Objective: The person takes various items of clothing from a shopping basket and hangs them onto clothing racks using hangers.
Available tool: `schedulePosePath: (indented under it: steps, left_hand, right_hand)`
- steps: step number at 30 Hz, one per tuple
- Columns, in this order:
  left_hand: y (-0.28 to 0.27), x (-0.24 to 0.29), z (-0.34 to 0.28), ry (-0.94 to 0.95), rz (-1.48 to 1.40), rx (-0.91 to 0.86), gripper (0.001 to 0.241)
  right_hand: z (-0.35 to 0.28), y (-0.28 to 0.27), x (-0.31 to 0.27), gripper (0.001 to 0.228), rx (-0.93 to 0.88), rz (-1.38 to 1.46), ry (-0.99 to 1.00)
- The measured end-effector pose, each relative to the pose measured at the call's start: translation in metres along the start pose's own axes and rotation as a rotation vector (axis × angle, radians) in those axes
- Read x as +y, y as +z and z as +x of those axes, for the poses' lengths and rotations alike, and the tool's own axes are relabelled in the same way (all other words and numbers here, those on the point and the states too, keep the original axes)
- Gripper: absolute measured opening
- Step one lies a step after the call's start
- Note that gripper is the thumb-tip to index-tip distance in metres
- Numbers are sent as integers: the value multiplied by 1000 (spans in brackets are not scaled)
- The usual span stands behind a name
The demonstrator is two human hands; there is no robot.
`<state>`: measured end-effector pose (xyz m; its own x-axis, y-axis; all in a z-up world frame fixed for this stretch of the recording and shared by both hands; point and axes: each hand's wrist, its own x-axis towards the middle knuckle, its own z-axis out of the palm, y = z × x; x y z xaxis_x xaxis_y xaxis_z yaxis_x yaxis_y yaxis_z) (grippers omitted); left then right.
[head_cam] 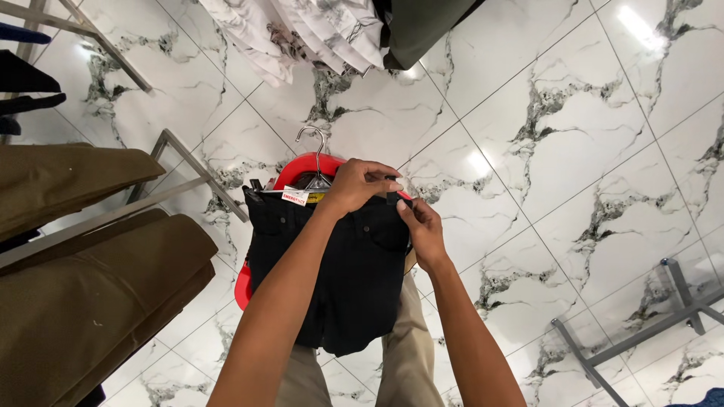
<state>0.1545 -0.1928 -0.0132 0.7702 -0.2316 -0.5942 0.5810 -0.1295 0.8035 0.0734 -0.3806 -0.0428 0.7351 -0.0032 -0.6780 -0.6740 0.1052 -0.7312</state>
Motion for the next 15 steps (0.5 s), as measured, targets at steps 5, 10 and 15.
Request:
schedulePosePath:
  steps: [5, 10, 15]
  left_hand:
    - [-4, 2, 2, -20, 17, -19, 34]
    - [-4, 2, 3, -43, -10, -26, 35]
    - [-3, 2, 5, -76, 23, -54, 38]
  right_hand:
    - [0, -2, -3, 24, -30, -28, -35]
    - [5, -5, 3, 27, -10, -61, -61]
    - [2, -8, 0, 26, -12, -208, -121]
